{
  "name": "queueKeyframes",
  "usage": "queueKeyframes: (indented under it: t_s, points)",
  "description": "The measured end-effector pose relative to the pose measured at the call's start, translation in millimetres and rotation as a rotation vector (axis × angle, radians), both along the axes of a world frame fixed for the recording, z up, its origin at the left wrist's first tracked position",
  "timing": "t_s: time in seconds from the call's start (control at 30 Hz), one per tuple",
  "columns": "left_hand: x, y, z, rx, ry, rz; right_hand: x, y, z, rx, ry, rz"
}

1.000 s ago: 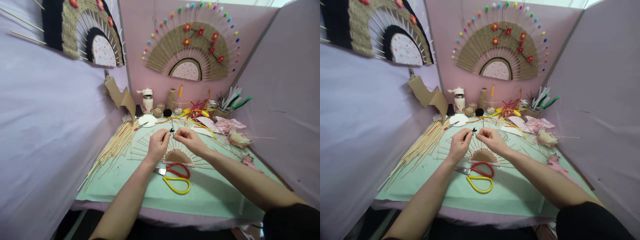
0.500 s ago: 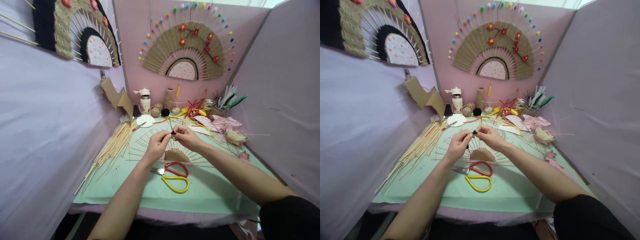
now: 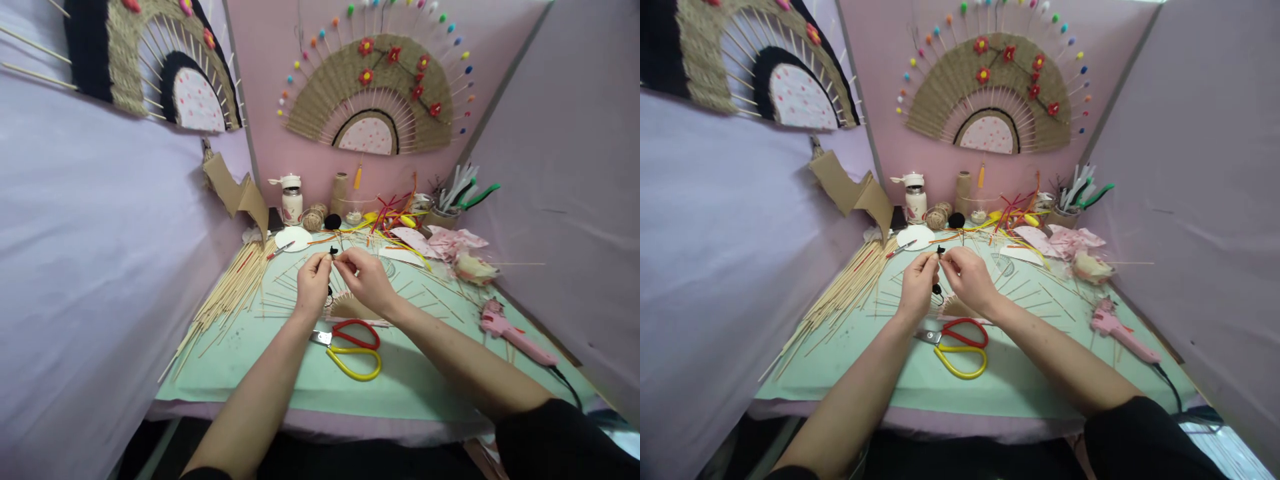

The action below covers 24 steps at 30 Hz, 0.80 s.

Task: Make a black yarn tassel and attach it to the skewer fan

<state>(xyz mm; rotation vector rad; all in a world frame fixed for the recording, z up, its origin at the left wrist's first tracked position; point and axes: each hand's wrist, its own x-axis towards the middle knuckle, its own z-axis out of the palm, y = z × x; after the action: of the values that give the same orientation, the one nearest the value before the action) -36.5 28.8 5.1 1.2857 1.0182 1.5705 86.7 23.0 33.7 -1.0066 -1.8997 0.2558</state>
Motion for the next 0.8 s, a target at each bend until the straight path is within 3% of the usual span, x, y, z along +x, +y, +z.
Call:
queueKeyframes:
  t_s: [0.1, 0.17, 0.4, 0.5, 0.63, 0.8]
  points:
    - [6, 1, -2.9, -0.067, -0.213, -0.059, -2, 1, 1.0, -0.177, 0.114, -0.047]
    - [8, 0, -3.7, -0.079, -0.231, -0.044, -4, 3, -0.1, -0.288, 0.202, -0.077]
    - [5, -7, -2.1, 0.059, 0.112, 0.191, -17, 8, -5.9, -0.453, 0.536, -0.042]
    - [5, -9, -1.0, 0.111, 0.187, 0.221, -21, 12, -7.1, -0.522, 0.673, -0.052]
    - [6, -9, -0.2, 0.099, 0.174, 0.075, -10, 19, -8.7, -0.616, 0.784, -0.033]
    - [7, -5, -0.2, -0.074, -0.171, -0.238, 12, 18, -10.0, -0.749, 0.91, 0.091]
